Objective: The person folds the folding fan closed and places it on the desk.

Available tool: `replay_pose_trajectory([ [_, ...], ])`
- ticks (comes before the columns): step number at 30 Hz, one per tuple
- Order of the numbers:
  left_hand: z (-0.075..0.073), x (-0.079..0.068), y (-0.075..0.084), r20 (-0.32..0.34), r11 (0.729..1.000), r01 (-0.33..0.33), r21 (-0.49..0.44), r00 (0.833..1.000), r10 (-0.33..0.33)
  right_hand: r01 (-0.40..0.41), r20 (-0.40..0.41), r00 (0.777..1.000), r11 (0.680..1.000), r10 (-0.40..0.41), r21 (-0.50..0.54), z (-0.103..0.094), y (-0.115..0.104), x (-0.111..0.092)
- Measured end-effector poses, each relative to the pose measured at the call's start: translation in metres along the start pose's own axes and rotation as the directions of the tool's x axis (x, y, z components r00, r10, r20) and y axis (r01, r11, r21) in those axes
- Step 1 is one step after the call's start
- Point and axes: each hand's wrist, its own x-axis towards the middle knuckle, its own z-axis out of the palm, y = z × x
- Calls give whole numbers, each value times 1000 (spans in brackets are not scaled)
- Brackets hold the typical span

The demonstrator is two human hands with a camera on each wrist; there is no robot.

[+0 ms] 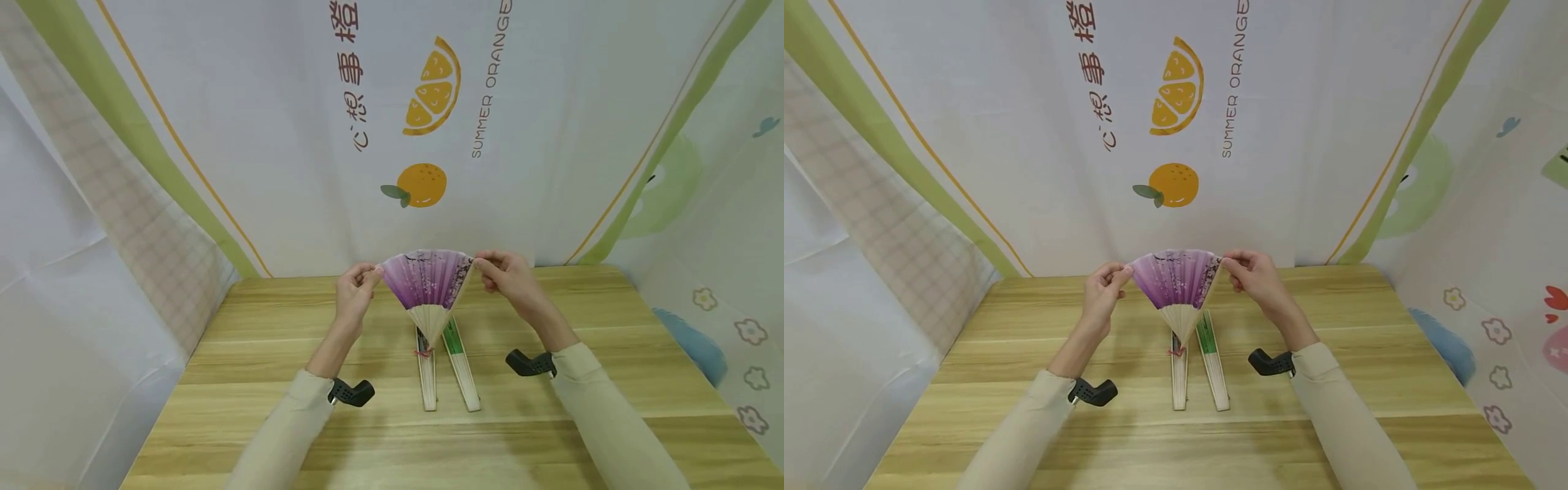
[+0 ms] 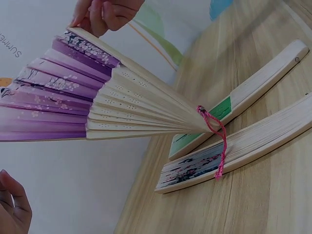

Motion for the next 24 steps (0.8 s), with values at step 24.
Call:
replay_pose_trajectory([
  [24, 30, 0, 1, 44, 998, -53, -21, 998, 54, 7, 77, 997, 1000, -5, -24, 21, -8, 12],
])
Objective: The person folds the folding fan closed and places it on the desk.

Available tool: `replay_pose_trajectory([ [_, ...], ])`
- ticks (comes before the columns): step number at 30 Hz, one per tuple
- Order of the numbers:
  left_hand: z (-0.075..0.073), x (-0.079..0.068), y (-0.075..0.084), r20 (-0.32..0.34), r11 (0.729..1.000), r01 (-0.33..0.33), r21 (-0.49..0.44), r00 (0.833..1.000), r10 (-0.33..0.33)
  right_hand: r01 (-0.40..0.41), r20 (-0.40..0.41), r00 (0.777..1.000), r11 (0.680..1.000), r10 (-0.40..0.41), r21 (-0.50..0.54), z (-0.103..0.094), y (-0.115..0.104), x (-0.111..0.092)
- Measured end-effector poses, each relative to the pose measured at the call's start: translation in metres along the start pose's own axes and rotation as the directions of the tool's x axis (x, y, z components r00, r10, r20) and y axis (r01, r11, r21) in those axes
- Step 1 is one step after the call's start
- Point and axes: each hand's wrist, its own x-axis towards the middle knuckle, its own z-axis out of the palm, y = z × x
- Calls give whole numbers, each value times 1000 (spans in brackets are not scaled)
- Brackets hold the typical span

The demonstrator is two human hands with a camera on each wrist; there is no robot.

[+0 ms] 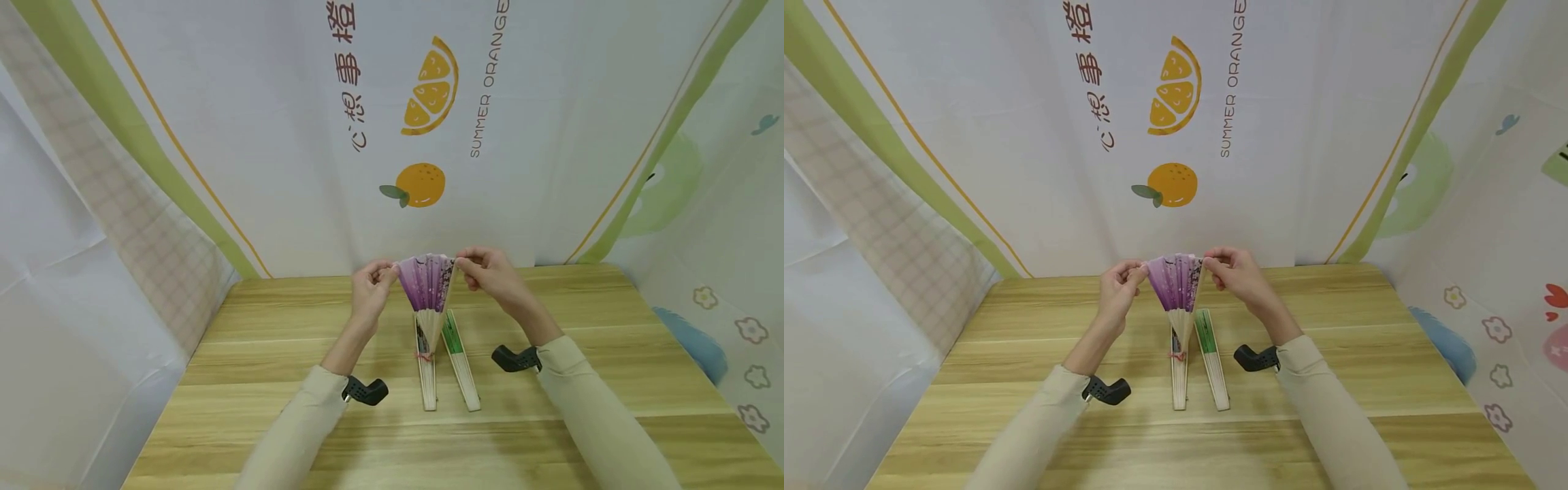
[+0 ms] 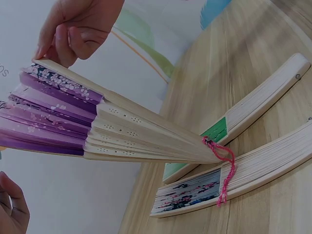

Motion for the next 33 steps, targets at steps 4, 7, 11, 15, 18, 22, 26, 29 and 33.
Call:
replay_pose_trajectory([
  [4, 4, 0, -1, -5, 1000, -17, 8, 1000, 17, 9, 8, 1000, 1000, -9, -15, 3, -1, 2],
  [7, 6, -1, -2, -4, 1000, -21, 21, 1000, 21, 6, 12, 1000, 1000, -6, -23, 5, -2, 3],
  [11, 10, -2, -1, 0, 999, -16, 35, 1000, 16, -4, 9, 1000, 1000, 5, -30, 8, -4, 4],
  [15, 14, -2, -1, 4, 999, -12, 42, 1000, 12, -11, 11, 1000, 999, 11, -41, 12, -6, 5],
  [18, 16, -2, -1, 11, 999, -17, 41, 1000, 16, -15, 19, 1000, 999, 16, -43, 14, -7, 7],
  [22, 17, -2, 0, 15, 999, -20, 37, 1000, 20, -15, 20, 1000, 999, 16, -42, 15, -7, 7],
  [26, 18, -2, -1, 18, 999, -24, 37, 1000, 24, -3, 14, 1000, 1000, 3, -24, 17, -7, 6],
  [29, 19, -2, -1, 19, 999, -21, 38, 1000, 21, 9, 14, 1000, 1000, -9, -8, 18, -7, 5],
  [33, 21, -3, -1, 22, 999, -3, 35, 1000, 2, 27, 17, 1000, 1000, -27, -1, 19, -5, 4],
])
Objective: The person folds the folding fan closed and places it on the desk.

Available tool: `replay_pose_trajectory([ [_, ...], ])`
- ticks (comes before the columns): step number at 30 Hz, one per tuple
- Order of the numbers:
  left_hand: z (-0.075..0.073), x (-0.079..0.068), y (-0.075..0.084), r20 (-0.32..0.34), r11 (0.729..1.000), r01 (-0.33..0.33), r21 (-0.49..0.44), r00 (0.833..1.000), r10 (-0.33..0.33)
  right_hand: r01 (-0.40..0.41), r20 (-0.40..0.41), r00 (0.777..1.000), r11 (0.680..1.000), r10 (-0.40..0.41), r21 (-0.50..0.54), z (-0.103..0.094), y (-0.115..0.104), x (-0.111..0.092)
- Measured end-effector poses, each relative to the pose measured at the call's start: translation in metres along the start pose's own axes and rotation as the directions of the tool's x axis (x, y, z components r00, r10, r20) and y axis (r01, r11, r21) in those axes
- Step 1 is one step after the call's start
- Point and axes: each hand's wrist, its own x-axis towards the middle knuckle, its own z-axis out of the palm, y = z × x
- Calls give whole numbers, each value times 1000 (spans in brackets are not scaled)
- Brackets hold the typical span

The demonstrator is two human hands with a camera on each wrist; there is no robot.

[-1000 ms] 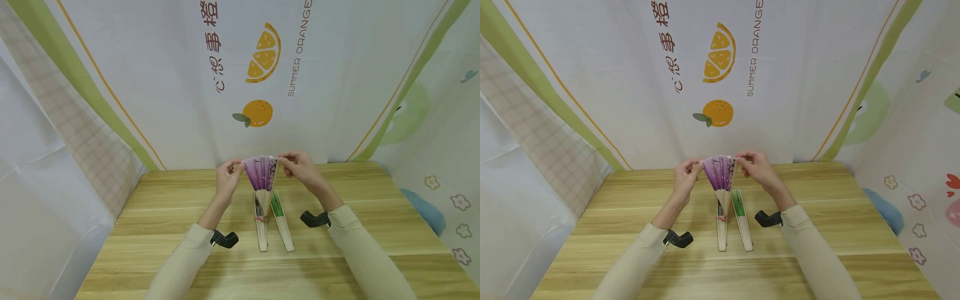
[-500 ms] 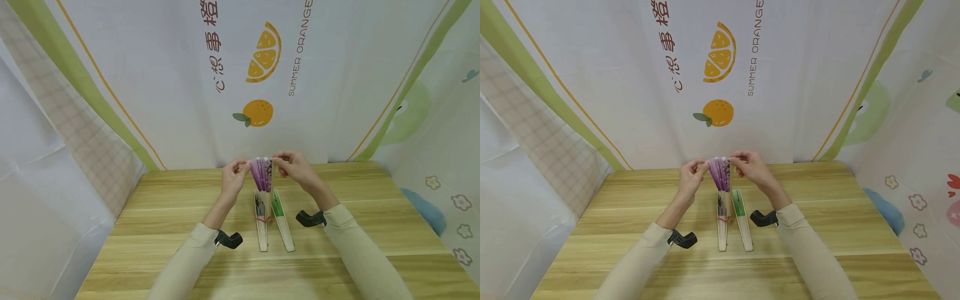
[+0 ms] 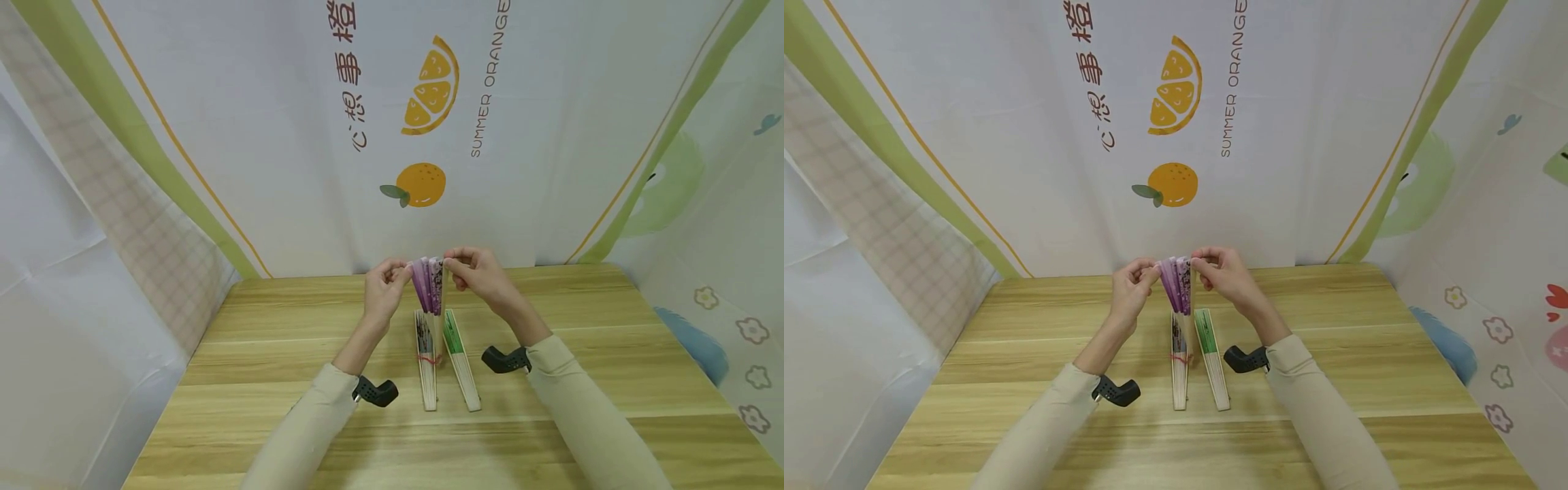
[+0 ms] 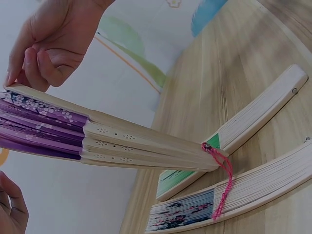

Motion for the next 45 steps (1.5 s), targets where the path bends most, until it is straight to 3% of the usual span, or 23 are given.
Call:
replay_pose_trajectory([
  [5, 3, -1, 4, 35, 1000, 5, 0, 999, -5, 10, 3, 1000, 1000, -10, -2, 2, 0, 0],
  [11, 7, -14, 34, 45, 1000, -16, 5, 999, 16, 13, 11, 1000, 1000, -13, 1, 3, -1, 0],
  [18, 1, -2, 1, 23, 1000, 0, -12, 1000, 1, 16, -29, 999, 995, -14, 97, -1, 4, -2],
  [29, -3, 0, 10, 13, 999, -17, -38, 1000, 17, 64, -89, 995, 975, -46, 215, -9, 13, -4],
  [45, -8, 2, 8, -2, 997, 33, -76, 999, -33, 17, 3, 1000, 999, -17, 30, -17, 40, -22],
])
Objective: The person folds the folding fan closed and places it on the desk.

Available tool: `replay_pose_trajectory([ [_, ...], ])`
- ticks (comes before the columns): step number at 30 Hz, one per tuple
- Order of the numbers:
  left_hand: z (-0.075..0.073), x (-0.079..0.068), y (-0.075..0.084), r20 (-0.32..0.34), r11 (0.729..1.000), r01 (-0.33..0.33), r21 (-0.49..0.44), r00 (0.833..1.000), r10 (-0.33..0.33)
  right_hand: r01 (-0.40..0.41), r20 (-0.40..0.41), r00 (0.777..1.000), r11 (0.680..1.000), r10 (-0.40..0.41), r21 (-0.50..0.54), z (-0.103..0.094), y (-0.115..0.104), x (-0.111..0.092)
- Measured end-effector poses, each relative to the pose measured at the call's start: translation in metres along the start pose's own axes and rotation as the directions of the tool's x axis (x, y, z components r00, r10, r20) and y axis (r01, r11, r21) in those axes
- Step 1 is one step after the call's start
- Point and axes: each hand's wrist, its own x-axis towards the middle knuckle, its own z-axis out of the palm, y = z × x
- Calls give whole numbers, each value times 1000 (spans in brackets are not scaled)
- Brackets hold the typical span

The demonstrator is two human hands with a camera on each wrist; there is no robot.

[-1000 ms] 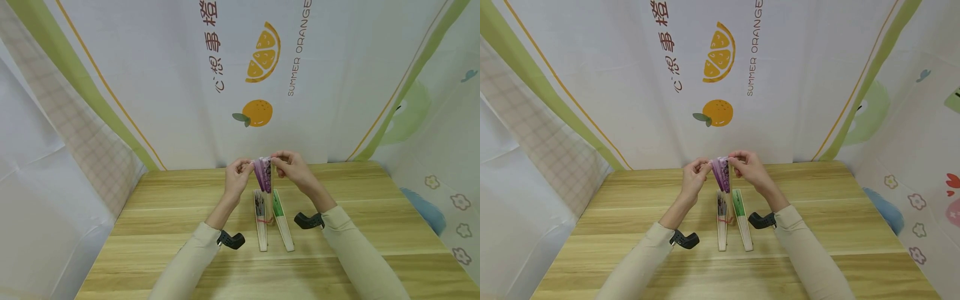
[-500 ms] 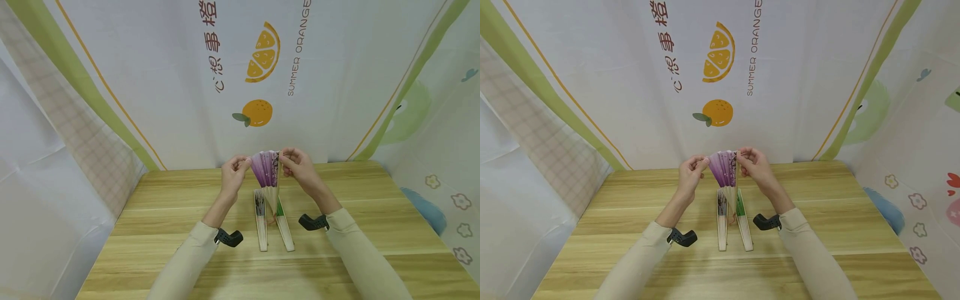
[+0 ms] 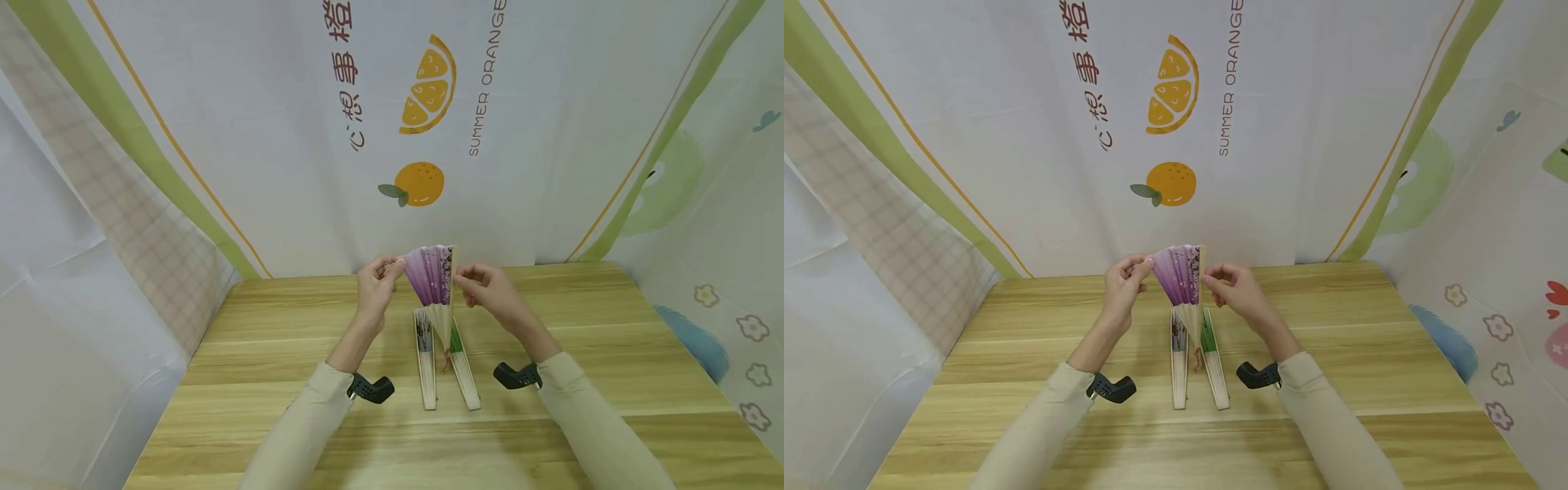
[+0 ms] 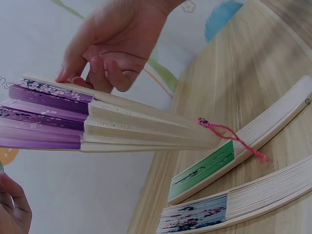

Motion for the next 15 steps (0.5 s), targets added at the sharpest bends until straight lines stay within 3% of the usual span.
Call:
replay_pose_trajectory([
  [8, 1, -1, -2, -6, 999, 34, 15, 999, -34, 62, 33, 998, 997, -60, -42, 8, 5, -1],
  [15, 6, -1, -2, -3, 991, 134, 7, 991, -134, 109, 28, 994, 992, -108, -67, 14, 7, 1],
])
